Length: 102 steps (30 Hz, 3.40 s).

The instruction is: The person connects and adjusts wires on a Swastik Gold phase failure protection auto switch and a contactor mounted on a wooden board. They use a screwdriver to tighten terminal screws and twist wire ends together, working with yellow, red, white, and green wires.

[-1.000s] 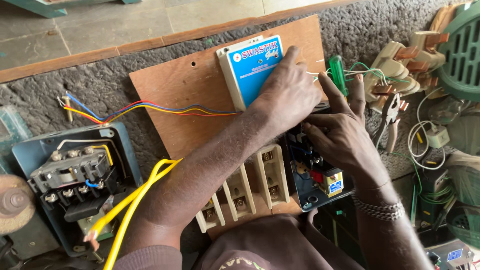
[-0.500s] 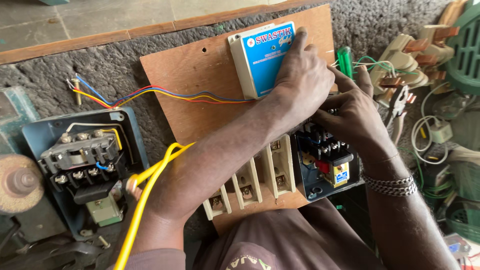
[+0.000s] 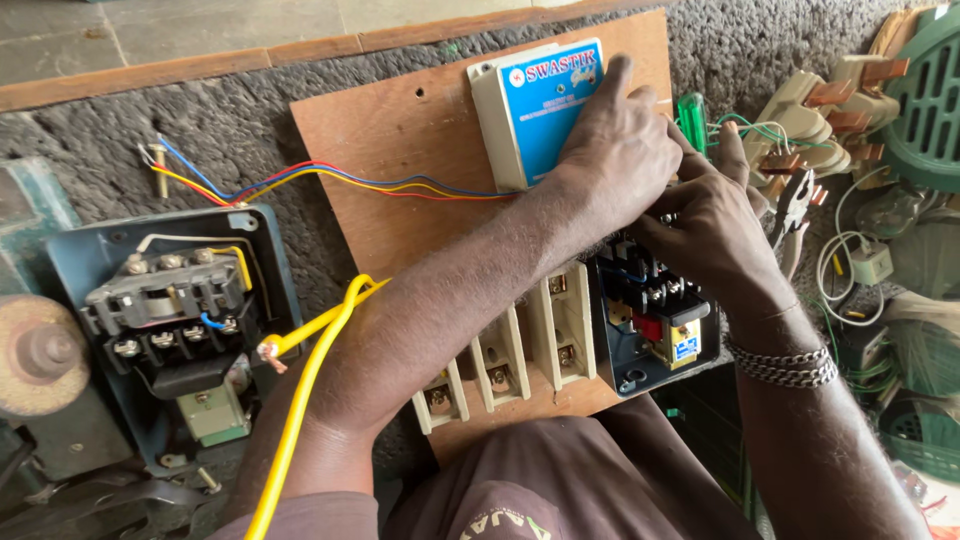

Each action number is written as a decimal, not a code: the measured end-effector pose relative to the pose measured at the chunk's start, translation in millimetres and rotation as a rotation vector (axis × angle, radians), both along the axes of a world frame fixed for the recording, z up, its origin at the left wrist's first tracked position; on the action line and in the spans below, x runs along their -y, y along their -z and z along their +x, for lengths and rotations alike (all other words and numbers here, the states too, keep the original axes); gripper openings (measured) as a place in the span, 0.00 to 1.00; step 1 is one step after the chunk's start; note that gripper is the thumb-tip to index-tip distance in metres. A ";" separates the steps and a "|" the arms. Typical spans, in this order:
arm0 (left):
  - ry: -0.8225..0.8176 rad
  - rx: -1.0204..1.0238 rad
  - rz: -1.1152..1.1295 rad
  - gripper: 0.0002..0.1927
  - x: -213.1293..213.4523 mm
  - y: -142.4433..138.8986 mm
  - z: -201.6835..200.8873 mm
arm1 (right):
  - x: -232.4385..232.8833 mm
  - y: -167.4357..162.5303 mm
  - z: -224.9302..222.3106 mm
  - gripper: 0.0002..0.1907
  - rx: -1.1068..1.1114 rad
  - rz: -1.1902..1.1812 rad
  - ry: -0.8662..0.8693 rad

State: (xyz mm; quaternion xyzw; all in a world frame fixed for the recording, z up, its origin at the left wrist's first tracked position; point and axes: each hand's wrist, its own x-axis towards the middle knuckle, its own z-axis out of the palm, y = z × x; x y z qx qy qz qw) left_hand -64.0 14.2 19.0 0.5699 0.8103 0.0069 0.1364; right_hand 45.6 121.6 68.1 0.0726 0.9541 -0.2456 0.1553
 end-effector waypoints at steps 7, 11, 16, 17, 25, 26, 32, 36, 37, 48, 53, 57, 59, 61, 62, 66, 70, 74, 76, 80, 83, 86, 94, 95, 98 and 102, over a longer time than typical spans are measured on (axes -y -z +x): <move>-0.027 -0.075 0.201 0.06 8.7 3.7 8.4 | -9.6 8.5 0.7 0.10 0.075 0.251 -0.058; -0.027 -0.068 0.103 0.06 -3.6 2.8 6.0 | -21.8 3.7 3.5 0.13 0.196 0.099 0.012; 0.004 0.017 0.093 0.10 -10.7 3.8 3.4 | -10.9 8.3 9.8 0.13 0.126 0.075 0.092; 0.021 -0.020 0.107 0.08 -7.7 4.3 3.7 | -10.4 8.5 7.9 0.13 0.109 0.050 0.098; 0.022 0.000 0.018 0.10 -11.2 -1.7 -0.6 | -18.6 -2.5 3.4 0.14 0.142 -0.028 0.014; 0.011 -0.025 0.065 0.09 -8.9 -0.2 1.1 | -17.5 -1.9 4.0 0.16 0.116 0.029 0.011; 0.017 -0.110 0.076 0.12 -6.1 6.4 2.9 | -13.2 -3.4 3.2 0.17 0.174 0.066 0.076; 0.026 -0.098 0.081 0.14 -5.7 7.8 0.4 | -16.8 -13.0 5.4 0.16 0.207 0.063 0.102; 0.033 -0.088 0.068 0.14 -5.2 8.0 -0.4 | -17.4 -14.7 6.9 0.15 0.182 0.062 0.063; 0.040 -0.041 0.069 0.14 -2.6 1.1 -3.3 | -16.7 -17.9 16.0 0.14 0.025 -0.095 -0.033; 0.027 -0.061 0.114 0.13 -2.0 1.4 -3.7 | -15.0 -24.3 14.8 0.14 -0.023 -0.028 -0.024; 0.004 -0.101 0.182 0.12 -0.6 4.4 -1.2 | -2.3 -33.9 15.1 0.13 -0.086 0.034 -0.092; -0.016 -0.115 0.218 0.11 1.0 5.5 0.2 | 1.1 -39.2 18.0 0.10 -0.144 0.060 -0.053; -0.016 -0.097 0.205 0.11 0.6 5.7 -0.7 | -5.1 -41.0 19.7 0.08 -0.193 0.067 0.127; -0.009 -0.069 0.171 0.11 0.4 5.7 -1.9 | -12.6 -40.9 19.8 0.07 -0.210 0.057 0.285; 0.015 -0.023 0.117 0.12 -0.8 4.1 -4.8 | -57.2 -24.0 10.7 0.08 -0.273 0.263 0.329; -0.021 -0.037 0.189 0.12 -0.6 0.9 -5.3 | -87.2 4.6 -9.0 0.12 -0.194 0.354 0.157; 0.037 -0.010 0.089 0.12 -1.1 -4.1 -8.5 | -97.8 37.7 -31.8 0.17 -0.084 0.413 0.084; 0.045 0.010 0.091 0.11 -0.8 -7.4 -10.1 | -104.1 49.8 -38.5 0.19 0.052 0.431 0.115; 0.059 0.030 0.078 0.10 1.2 -12.7 -11.6 | -107.3 45.6 -38.5 0.17 0.022 0.381 0.054; 0.065 0.064 0.052 0.10 0.9 -14.4 -11.7 | -92.2 6.0 -27.4 0.16 -0.080 0.415 0.133; 0.028 0.016 0.151 0.10 2.6 -13.9 -10.7 | -83.1 -62.3 -10.9 0.18 0.156 0.501 0.418; 0.091 -0.067 0.052 0.14 5.0 -12.9 -10.7 | -54.4 -119.1 92.1 0.20 -0.239 0.258 0.378; 0.091 -0.077 0.064 0.14 5.1 -12.9 -11.1 | -51.6 -122.4 104.1 0.20 -0.274 0.229 0.369; 0.098 -0.052 0.064 0.15 4.4 -13.2 -10.4 | -54.4 -120.3 131.3 0.21 -0.331 0.178 0.356; 0.086 -0.039 0.081 0.15 3.3 -12.6 -9.1 | -75.8 -109.4 152.4 0.22 -0.359 0.139 0.323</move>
